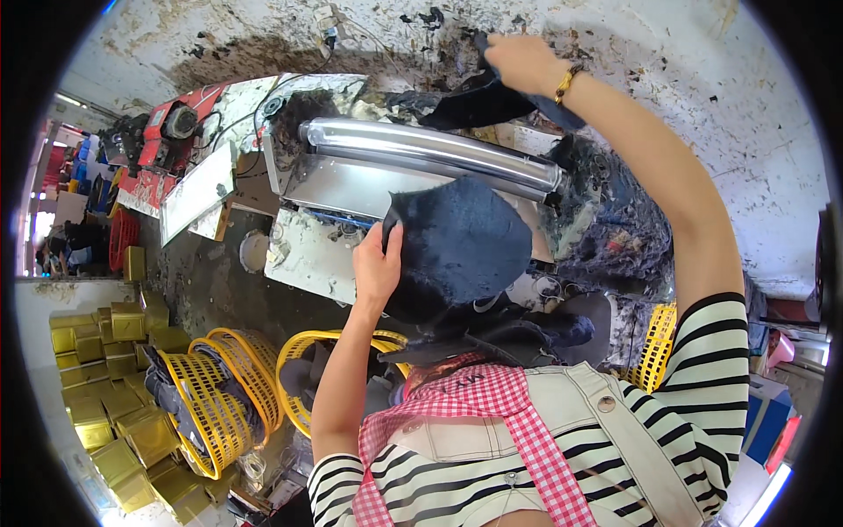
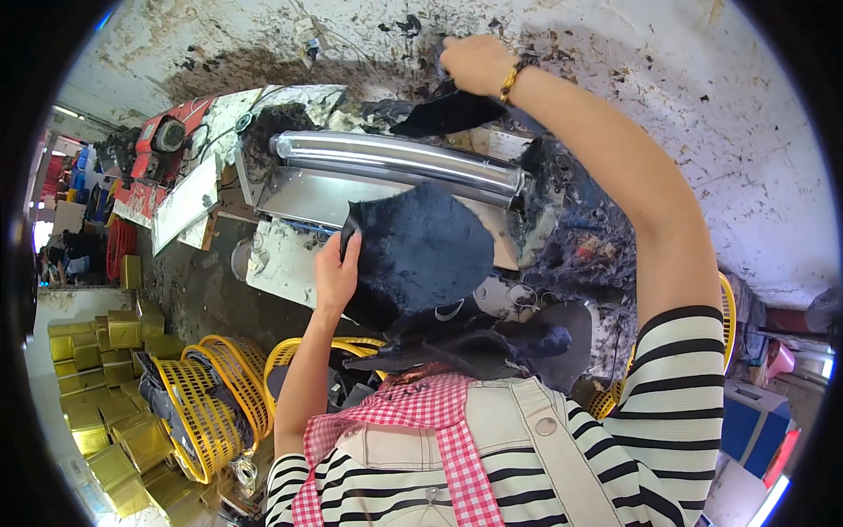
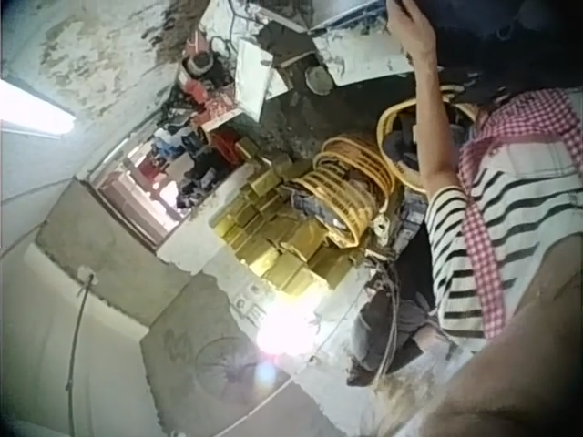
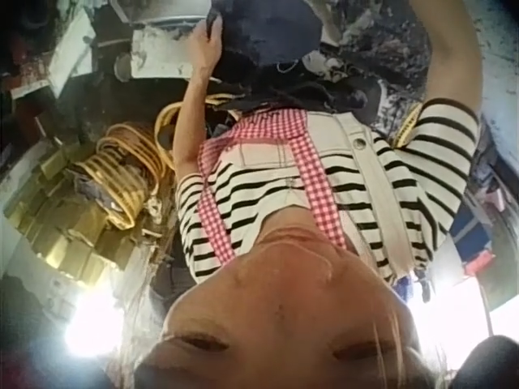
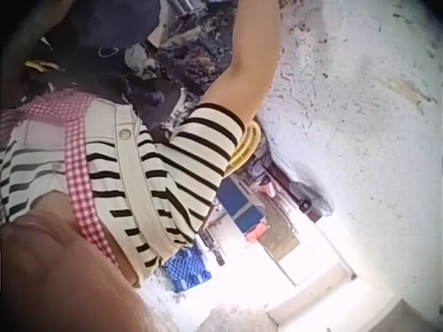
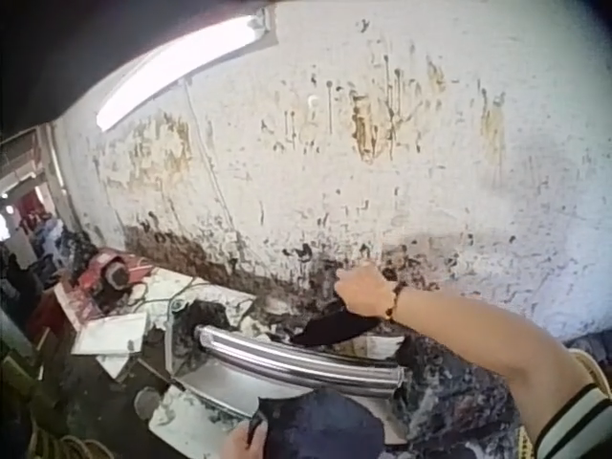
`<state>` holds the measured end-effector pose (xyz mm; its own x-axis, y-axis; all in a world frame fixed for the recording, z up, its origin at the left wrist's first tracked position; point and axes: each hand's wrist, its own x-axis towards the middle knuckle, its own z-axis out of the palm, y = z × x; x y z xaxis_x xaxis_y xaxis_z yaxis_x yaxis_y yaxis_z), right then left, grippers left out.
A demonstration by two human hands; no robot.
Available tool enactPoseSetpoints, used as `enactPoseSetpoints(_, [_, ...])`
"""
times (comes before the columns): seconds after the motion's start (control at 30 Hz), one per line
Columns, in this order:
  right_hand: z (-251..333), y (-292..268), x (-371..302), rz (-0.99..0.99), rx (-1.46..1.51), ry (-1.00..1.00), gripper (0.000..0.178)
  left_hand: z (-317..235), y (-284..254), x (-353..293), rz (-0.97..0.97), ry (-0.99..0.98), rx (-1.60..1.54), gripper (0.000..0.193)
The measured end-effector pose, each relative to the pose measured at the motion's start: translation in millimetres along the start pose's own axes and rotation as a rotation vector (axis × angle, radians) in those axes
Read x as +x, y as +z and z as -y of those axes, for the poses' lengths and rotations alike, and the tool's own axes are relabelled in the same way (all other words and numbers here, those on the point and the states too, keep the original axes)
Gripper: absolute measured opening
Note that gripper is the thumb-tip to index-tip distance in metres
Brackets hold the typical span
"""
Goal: Applying glue to shoe upper material pieces using a roller-based glue spreading machine.
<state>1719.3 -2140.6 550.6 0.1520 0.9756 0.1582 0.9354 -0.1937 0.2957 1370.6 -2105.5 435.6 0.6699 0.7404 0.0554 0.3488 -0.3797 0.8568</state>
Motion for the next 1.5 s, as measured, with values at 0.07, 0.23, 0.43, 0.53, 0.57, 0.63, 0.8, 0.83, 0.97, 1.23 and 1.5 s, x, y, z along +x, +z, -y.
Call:
enactPoseSetpoints(0.07, [23.6,12.2,0.1,0.096,0.026,-0.087,0.016,-8.3,2.7,13.5,-0.104,0.101,0.247,0.027])
enactPoseSetpoints(0.23, [54.5,42.1,-7.0,0.363,0.167,-0.117,0.064,-26.5,4.8,37.7,-0.124,0.013,0.473,0.037])
enactPoseSetpoints(0.43, [42.5,73.1,9.8,0.545,0.766,-0.089,0.049,0.4,7.6,-2.9,-0.124,0.208,0.907,0.051])
enactPoseSetpoints(0.53, [18.3,75.3,8.9,0.165,0.671,-0.116,0.04,2.2,5.5,-1.6,-0.175,0.282,0.865,0.046])
enactPoseSetpoints(0.57, [19.3,62.8,8.9,0.106,0.576,-0.08,0.041,4.6,1.3,-2.4,-0.212,0.251,0.8,0.046])
enactPoseSetpoints(0.63, [23.4,28.2,15.5,0.211,0.389,-0.055,0.028,7.4,-12.5,-6.7,-0.366,0.289,0.609,0.049])
enactPoseSetpoints(0.8, [36.0,-43.3,19.0,0.232,0.374,0.008,0.041,106.3,12.3,-89.4,0.104,-0.529,-0.409,0.071])
enactPoseSetpoints(0.83, [37.8,-49.2,17.5,0.163,0.353,-0.051,0.039,97.0,16.6,-94.8,0.315,-0.544,-0.36,0.065])
enactPoseSetpoints(0.97, [19.8,-72.2,12.7,0.245,0.25,0.031,0.036,49.9,17.9,-96.7,0.33,-0.284,-0.454,0.016])
enactPoseSetpoints(1.23, [1.4,-112.5,5.2,0.079,0.203,0.048,0.042,-74.7,-5.1,-118.4,0.599,0.67,0.07,0.04])
enactPoseSetpoints(1.5, [-36.1,-147.6,-10.6,0.031,0.495,-0.075,0.04,36.2,57.4,-58.7,0.384,0.117,0.493,0.054])
